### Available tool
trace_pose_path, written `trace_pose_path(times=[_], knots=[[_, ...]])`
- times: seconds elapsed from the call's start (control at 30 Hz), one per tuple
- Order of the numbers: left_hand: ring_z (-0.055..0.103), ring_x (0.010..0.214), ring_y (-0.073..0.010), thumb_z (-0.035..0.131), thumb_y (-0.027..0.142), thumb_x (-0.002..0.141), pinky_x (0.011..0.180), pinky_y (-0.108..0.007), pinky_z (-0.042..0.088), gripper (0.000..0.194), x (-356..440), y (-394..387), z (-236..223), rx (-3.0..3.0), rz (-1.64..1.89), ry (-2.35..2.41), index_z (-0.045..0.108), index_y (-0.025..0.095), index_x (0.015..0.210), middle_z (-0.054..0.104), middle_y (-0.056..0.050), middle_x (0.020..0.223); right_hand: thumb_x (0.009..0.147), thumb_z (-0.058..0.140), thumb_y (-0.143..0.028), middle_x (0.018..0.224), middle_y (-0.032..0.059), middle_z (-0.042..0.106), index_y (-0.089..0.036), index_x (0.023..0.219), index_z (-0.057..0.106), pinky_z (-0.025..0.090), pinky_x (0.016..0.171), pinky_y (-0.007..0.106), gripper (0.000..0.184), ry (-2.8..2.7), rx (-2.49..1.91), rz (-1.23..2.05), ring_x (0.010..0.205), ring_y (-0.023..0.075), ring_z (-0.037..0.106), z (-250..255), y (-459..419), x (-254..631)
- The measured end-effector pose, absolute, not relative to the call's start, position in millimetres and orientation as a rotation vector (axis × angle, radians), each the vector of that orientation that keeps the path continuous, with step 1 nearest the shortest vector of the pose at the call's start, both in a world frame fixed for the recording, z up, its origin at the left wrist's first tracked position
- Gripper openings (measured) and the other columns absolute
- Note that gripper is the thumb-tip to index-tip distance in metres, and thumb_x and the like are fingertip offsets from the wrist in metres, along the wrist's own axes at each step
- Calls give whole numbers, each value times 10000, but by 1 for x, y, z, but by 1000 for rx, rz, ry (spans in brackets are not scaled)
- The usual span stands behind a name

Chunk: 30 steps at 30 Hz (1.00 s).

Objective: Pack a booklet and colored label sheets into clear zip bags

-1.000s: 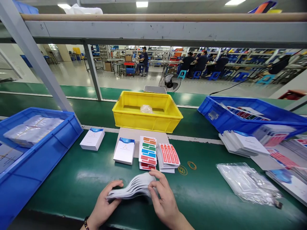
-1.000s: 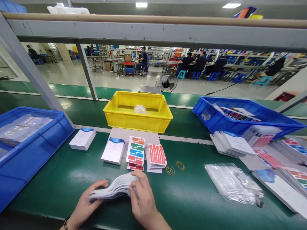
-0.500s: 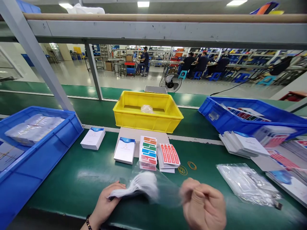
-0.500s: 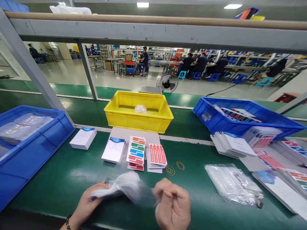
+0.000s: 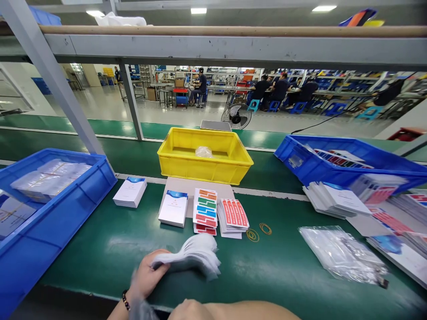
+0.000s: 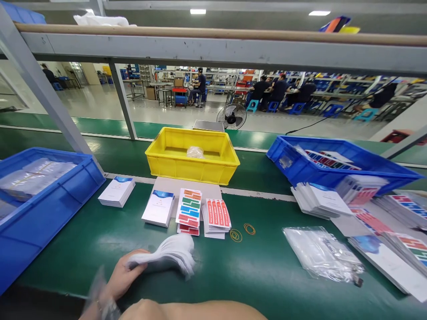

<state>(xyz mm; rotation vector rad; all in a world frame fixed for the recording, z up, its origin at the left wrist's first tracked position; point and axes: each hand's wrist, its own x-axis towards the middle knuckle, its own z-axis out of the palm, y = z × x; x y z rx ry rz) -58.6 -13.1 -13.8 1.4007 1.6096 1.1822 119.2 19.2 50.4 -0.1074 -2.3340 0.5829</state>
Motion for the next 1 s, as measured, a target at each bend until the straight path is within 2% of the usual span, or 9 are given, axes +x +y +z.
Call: trace_pose_path(times=[0.13,0.37,0.47,0.57,0.63,0.7,0.77,0.87,1.0], knots=[[645,747,-208,586,331,753,716,-281,518,205,-59,-13,-13,1402,1202,1581,713,177,804,709,-49,817,897,441,-332,675,-3,618,-253,871,610,461,491,239,188,-2323,-36,538,561,127,584,39,24,110],[633,750,-187,554,346,786,715,-274,503,209,-60,-12,-15,1413,1197,1497,689,186,787,697,-56,810,762,527,-57,608,11,581,-182,784,507,384,520,283,129,-2217,-339,176,556,148,531,5,40,141],[631,815,-212,525,393,804,768,-304,494,273,-64,-15,-17,1426,1204,1453,691,176,823,697,-82,855,719,608,-73,652,4,571,-209,697,496,409,647,346,178,-2138,-592,29,691,187,550,-7,40,152],[599,962,-279,441,595,781,878,-383,457,519,-69,-24,-22,1387,1251,1345,673,166,961,674,-123,998,701,630,-96,956,73,562,-215,635,484,379,834,502,200,-1944,-814,-38,983,291,487,-17,42,152],[551,1055,-339,403,792,622,940,-441,417,810,-70,-31,-28,1359,1288,1260,620,162,1083,619,-147,1131,708,615,-95,1185,94,463,-203,616,447,333,900,574,221,-1877,-878,66,1136,341,395,-25,45,149],[516,1105,-369,478,841,458,973,-468,390,991,-68,-37,-35,1353,1302,1264,540,171,1187,571,-158,1207,725,605,-103,1301,116,371,-202,702,445,350,917,572,190,-1808,-888,265,1203,346,365,-37,49,146],[519,1119,-341,620,715,516,991,-462,379,884,-63,-40,-40,1351,1277,1396,494,197,1221,586,-148,1192,743,615,-148,1348,168,323,-199,948,448,394,922,531,269,-1706,-877,529,1229,325,379,-48,54,145],[559,1089,-269,630,416,728,998,-426,382,506,-56,-36,-42,1337,1217,1576,507,212,1174,642,-128,1102,723,676,-292,1347,216,362,-183,1295,228,439,920,458,735,-1618,-805,1002,1216,297,430,-58,67,149],[589,1045,-236,625,314,741,969,-380,418,459,-56,-24,-38,1320,1240,1548,486,203,1164,675,-99,1000,573,793,-377,1250,171,512,-193,1313,306,443,914,430,904,-1695,-678,1435,1106,294,535,-56,86,157]])
